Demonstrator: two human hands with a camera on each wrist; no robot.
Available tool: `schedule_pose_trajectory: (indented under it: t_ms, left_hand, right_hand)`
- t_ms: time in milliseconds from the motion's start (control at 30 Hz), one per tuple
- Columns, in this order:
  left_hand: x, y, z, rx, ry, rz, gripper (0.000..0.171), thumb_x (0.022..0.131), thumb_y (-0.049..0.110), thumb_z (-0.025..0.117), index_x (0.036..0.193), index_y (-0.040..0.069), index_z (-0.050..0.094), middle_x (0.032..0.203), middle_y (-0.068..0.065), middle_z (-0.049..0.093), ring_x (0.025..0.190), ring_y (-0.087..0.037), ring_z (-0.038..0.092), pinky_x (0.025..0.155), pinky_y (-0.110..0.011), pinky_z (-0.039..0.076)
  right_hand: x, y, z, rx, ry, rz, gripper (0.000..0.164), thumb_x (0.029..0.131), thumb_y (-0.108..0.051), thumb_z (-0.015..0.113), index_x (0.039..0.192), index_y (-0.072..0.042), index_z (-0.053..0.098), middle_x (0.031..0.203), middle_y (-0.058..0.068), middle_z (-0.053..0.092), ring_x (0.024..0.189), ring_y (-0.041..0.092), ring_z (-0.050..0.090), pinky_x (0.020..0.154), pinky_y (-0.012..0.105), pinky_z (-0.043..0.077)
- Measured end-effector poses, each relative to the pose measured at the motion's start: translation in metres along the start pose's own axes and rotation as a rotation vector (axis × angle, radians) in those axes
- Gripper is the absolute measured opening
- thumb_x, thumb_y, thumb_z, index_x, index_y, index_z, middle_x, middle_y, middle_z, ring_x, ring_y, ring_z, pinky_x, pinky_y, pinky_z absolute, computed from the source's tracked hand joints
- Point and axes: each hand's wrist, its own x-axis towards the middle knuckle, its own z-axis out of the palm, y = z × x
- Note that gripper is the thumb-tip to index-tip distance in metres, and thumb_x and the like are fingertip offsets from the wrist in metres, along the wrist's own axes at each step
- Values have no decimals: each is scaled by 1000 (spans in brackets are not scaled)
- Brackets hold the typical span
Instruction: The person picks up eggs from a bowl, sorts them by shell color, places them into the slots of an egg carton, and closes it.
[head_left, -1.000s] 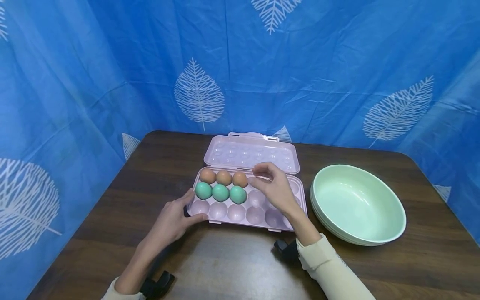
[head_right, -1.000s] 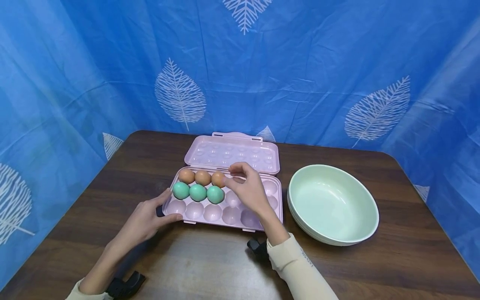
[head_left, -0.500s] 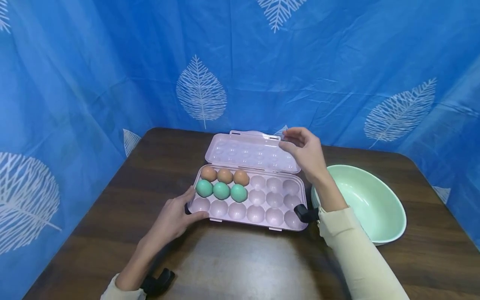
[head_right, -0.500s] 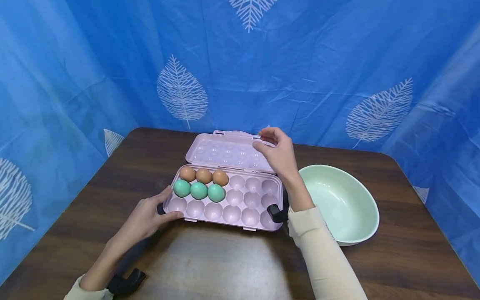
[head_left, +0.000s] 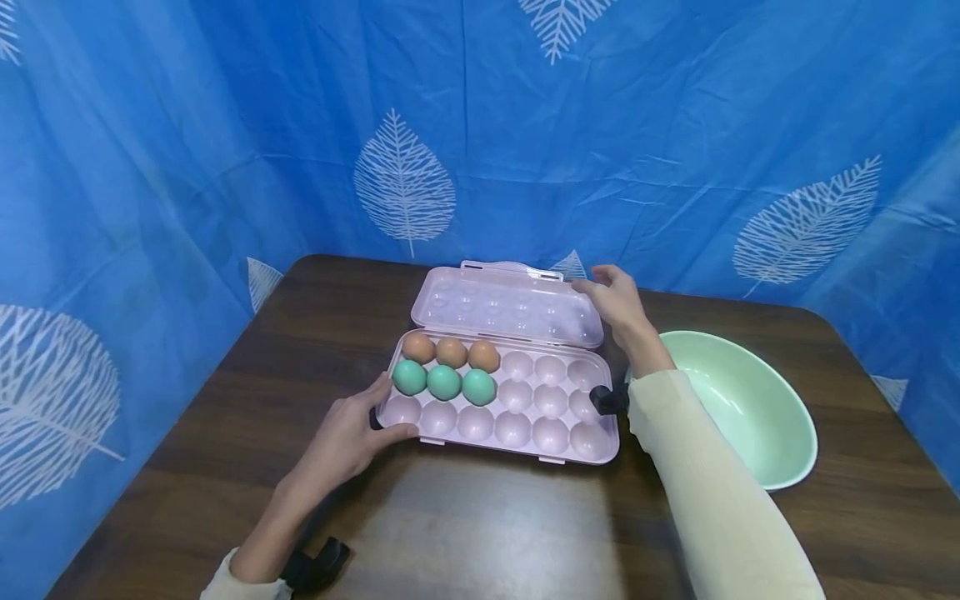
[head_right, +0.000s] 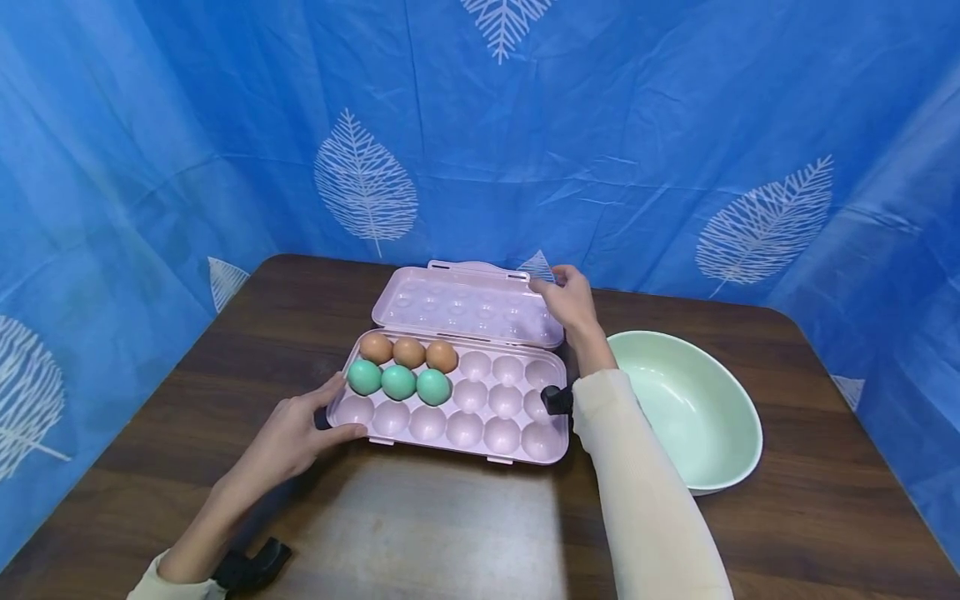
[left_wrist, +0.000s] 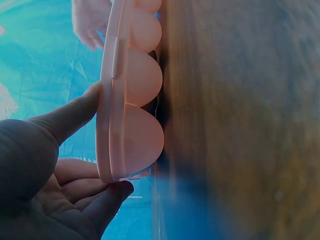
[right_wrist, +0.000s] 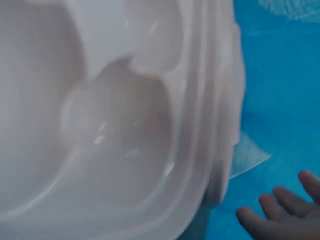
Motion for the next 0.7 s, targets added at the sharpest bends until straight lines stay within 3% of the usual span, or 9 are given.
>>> schedule_pose_trajectory:
  t_ms: [167,300,500,567,700]
  left_hand:
    - [0,1,-1,9,-2,-3,92,71,46,73,141,4,31,144,-15,29,129,-32,31,96,-46,34]
    - [-1,0,-2,6,3,-7,91,71,45,74,141,4,31,144,-15,30,128,-32,31,96,-46,34]
    - [-2,0,0,-3,3,-4,90,71,44,74,141,5,31,144,-14,30,128,-31,32,96,-45,34]
    - [-1,0,0,-5,3,-2,90,71,44,74,141,5,31,144,-14,30,129,-31,31,97,-45,33]
    - [0,0,-1,-2,11,-4,91,71,45,74,141,6,32,144,-13,30,128,-31,32,96,-45,34]
  right_hand:
    - [-1,11,0,-36,5,62,91,74,-67,57,140,-10,31,140,14,33,125,35,35,95,54,36]
    - [-9,7,-1,-6,-54,120,96,74,-70,54,142,-8,26,141,17,31,125,37,33,96,57,32]
    - [-42,-24,-16,87,-206,220,87,85,-57,51,144,-3,17,145,20,22,130,39,26,101,54,26]
    - [-54,-37,-19,87,-219,235,89,85,-57,51,145,-3,13,146,22,18,131,41,22,101,56,25]
    - [-78,-68,-29,144,-257,256,80,88,-44,53,143,1,16,145,23,20,131,40,23,103,53,23]
